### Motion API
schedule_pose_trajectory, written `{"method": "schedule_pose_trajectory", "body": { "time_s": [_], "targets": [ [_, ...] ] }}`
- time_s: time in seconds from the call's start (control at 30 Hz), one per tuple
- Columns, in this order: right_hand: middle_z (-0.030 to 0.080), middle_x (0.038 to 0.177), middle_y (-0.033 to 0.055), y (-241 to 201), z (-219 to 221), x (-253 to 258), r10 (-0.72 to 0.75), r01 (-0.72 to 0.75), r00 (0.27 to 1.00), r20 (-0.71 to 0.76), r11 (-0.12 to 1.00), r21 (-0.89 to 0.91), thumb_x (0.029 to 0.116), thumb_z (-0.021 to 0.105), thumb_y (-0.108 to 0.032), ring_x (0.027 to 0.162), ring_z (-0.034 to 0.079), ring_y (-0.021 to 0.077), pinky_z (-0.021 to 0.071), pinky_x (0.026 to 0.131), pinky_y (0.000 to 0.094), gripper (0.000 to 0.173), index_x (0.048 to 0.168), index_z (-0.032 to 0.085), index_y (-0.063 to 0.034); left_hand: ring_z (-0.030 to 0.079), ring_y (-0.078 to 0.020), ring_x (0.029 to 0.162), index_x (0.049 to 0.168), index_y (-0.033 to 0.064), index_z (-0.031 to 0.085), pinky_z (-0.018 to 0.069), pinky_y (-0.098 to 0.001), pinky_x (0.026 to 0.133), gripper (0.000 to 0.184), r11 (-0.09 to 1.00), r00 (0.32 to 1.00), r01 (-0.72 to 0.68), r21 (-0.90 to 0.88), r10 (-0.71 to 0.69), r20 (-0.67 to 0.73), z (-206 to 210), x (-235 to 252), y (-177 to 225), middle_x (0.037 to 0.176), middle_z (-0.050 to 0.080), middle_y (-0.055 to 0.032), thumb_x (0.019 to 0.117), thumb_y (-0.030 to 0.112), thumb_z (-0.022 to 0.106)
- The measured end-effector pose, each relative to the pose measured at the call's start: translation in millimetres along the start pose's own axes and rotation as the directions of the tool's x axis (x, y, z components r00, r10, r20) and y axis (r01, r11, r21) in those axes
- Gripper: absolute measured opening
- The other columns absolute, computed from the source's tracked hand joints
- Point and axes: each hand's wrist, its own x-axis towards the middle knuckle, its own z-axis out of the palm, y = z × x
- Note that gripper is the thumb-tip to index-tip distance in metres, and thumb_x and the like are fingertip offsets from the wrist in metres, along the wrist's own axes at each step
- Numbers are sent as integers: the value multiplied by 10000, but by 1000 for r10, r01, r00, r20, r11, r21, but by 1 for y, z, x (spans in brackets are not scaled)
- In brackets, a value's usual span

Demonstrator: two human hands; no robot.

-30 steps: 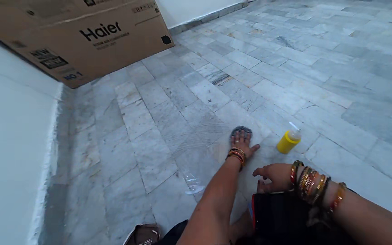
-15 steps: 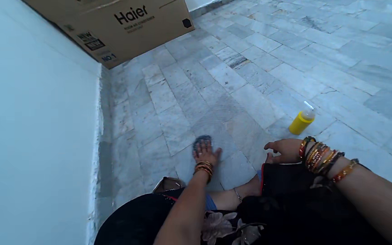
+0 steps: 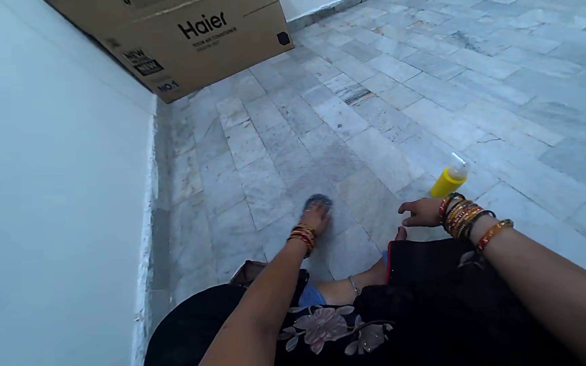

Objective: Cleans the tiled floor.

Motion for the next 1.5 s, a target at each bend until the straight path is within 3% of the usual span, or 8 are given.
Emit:
{"method": "schedule_pose_trajectory", "body": {
  "time_s": [0.13,0.3,0.53,0.7,0.9,1.1,1.3,1.5],
  "targets": [
    [634,1336,279,2,4,-6,16,-16,1000,-20,1000,-23,1106,501,-323,1261,605,431,411,1101,585,514,1533,460,-40,315,-321,1544,1430,127,625,244,-510,1262,382,976,976,-210,-64,213,45,33,-4,73,1626,420,-116,1063,163,526],
    [661,1301,251,0,10,-16,2,-4,999,-42,999,-40,1086,539,-367,1214,633,419,435,1072,590,548,1528,469,-50,441,-334,1465,1335,133,694,351,-540,1204,345,954,947,-300,2,298,118,35,-29,77,1523,536,-129,1018,75,571],
    [679,1276,188,3,12,-19,-52,46,991,-127,998,-49,1053,598,-396,1152,669,350,487,1043,543,575,1528,483,-94,489,-391,1383,1234,96,714,409,-639,1082,309,974,966,-1,228,-58,251,-11,-47,1,1428,604,-123,938,32,654],
    [638,1345,199,0,13,-29,-89,84,992,-89,995,-60,1061,578,-407,1220,632,371,467,1060,565,573,1543,471,-116,519,-425,1332,1204,36,732,408,-562,1141,252,998,942,48,-35,-33,335,-6,-54,-11,1364,593,-244,969,45,640],
    [650,1343,161,-2,8,-28,-152,146,985,-84,987,-74,1043,603,-436,1187,654,349,501,1016,558,587,1538,485,-144,479,-459,1382,1251,-23,702,298,-598,1195,283,956,989,143,-256,-145,9,-38,17,-80,1391,584,-295,994,-20,582],
    [649,1347,168,4,3,-12,-142,142,989,-43,990,-10,1038,602,-454,1189,652,359,501,1016,564,596,1536,489,-147,507,-445,1373,1299,32,682,363,-606,1162,326,910,917,331,-249,-372,-143,-92,106,-141,1413,584,-269,988,1,591],
    [622,1383,194,9,-1,-3,-71,70,997,28,997,40,1055,583,-427,1244,624,362,466,1068,555,597,1552,458,-120,559,-435,1324,1319,36,653,418,-612,1118,336,866,862,437,-243,-480,-164,-107,131,-148,1379,606,-265,985,47,627],
    [626,1363,210,2,-4,-5,-71,70,997,16,997,34,1061,580,-411,1233,626,368,455,1078,547,600,1555,445,-100,560,-416,1329,1288,29,681,409,-604,1131,332,865,887,441,-239,-460,-29,-87,80,-117,1377,617,-251,957,58,683]
  ]
}}
